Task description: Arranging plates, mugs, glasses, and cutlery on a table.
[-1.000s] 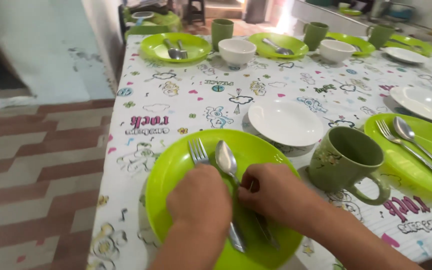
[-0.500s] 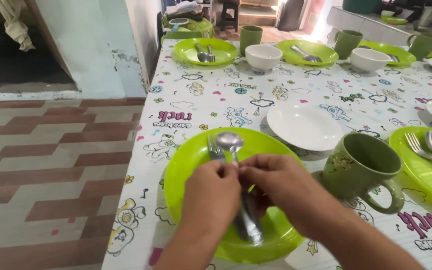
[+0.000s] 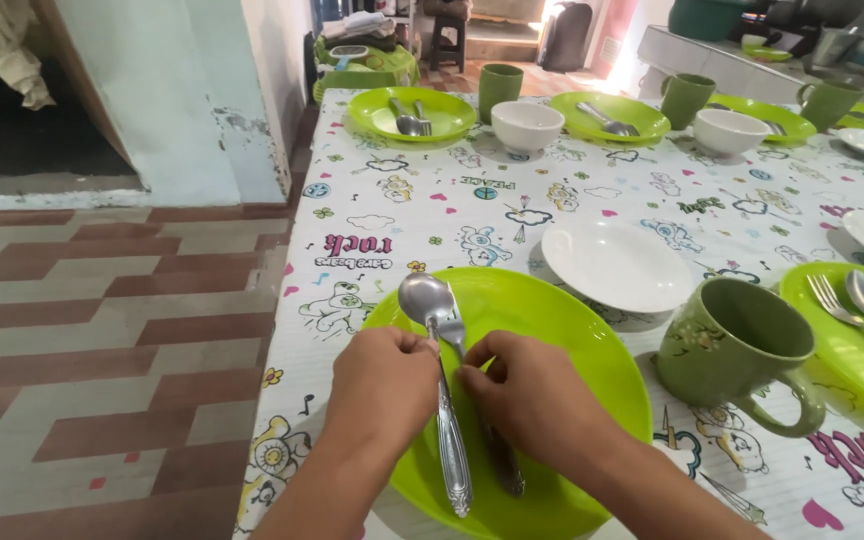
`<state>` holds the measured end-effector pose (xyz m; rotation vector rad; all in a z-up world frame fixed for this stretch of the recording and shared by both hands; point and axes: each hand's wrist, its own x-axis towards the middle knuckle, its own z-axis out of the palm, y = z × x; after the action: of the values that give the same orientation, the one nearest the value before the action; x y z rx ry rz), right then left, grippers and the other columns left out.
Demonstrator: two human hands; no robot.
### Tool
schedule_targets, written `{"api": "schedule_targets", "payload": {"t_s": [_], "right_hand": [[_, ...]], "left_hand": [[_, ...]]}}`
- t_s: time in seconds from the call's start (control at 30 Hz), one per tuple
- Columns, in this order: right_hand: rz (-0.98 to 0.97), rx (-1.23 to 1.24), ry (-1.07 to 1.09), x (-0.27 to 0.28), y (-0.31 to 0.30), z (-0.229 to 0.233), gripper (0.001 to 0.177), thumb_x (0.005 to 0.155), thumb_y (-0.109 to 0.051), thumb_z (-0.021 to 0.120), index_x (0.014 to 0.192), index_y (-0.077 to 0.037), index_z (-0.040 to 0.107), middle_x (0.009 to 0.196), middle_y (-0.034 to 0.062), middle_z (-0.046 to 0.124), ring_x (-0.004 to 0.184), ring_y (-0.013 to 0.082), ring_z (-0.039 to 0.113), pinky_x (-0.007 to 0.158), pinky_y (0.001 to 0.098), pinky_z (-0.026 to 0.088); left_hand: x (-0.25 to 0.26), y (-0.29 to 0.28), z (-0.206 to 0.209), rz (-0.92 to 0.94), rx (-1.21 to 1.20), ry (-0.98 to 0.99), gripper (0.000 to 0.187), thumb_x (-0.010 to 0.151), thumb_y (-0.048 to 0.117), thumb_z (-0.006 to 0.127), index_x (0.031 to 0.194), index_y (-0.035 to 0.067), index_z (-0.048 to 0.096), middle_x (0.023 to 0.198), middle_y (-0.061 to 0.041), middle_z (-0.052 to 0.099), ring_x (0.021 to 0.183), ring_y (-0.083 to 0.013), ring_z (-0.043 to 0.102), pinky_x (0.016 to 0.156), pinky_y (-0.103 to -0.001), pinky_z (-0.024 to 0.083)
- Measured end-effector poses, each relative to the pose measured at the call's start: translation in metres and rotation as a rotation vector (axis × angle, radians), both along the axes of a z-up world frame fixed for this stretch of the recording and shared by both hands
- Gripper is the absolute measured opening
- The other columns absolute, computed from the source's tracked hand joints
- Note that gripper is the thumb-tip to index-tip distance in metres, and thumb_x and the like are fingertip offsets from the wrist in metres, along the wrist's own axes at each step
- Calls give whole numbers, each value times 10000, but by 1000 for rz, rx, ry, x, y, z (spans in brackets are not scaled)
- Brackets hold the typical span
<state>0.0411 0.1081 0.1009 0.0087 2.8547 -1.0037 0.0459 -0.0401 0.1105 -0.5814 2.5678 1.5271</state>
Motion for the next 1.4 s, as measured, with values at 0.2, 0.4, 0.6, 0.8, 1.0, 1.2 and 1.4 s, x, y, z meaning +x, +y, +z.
{"api": "schedule_targets", "payload": {"t_s": [0.2, 0.4, 0.6, 0.8, 1.0, 1.2, 1.4], "right_hand": [[-59, 66, 136, -5, -2, -8, 290, 909, -345, 685, 1043, -106, 778, 813, 126, 759, 670, 200, 713, 685, 352, 556], [-156, -568, -218, 5, 6, 12, 300, 982, -321, 621, 1037, -53, 745, 634, 61, 571, 479, 155, 486, 462, 298, 368], [-192, -536, -227, -8, 39, 6, 209, 955, -151, 639, 1110, -45, 729, 711, 31, 619, 546, 119, 484, 508, 277, 390], [-232, -401, -179, -21, 56, -25, 179, 976, -141, 629, 1097, -45, 719, 809, 53, 727, 652, 126, 592, 608, 287, 490], [-168, -341, -115, -20, 57, -25, 172, 932, -141, 637, 1010, -23, 735, 803, 37, 726, 668, 113, 590, 626, 291, 491], [-176, -373, -109, -17, 61, -26, 170, 932, -149, 634, 992, -23, 731, 777, 29, 708, 646, 111, 573, 602, 284, 486], [-214, -504, -195, -14, 67, -22, 188, 958, -214, 675, 985, -31, 710, 681, 33, 578, 559, 122, 475, 504, 282, 388]], "left_hand": [[-5, 1, -14, -34, -59, 129, 246, 876, 300, 704, 866, 73, 797, 802, -158, 766, 766, -291, 746, 743, -389, 557], [-13, 17, -8, -66, 54, 127, 184, 850, 231, 689, 850, 70, 777, 784, -142, 759, 744, -277, 760, 715, -401, 584], [-9, 32, -3, -169, -211, 124, 353, 922, 376, 714, 978, 28, 731, 979, -201, 744, 930, -373, 725, 810, -468, 574], [-14, 36, -1, -239, -380, 49, 260, 897, 279, 721, 999, 40, 736, 1057, -165, 740, 1012, -345, 727, 865, -459, 590], [-25, 41, 9, -272, -403, -39, 149, 884, 85, 719, 1024, 40, 745, 1147, -157, 732, 1090, -331, 716, 878, -432, 605], [-35, 44, 13, -254, -386, -121, 200, 871, 92, 741, 1066, 51, 730, 1203, -143, 720, 1135, -314, 703, 904, -423, 601], [-31, 36, 12, -262, -330, 18, 220, 856, 108, 732, 1043, -6, 736, 1088, -216, 717, 1031, -353, 699, 864, -435, 579]]}}
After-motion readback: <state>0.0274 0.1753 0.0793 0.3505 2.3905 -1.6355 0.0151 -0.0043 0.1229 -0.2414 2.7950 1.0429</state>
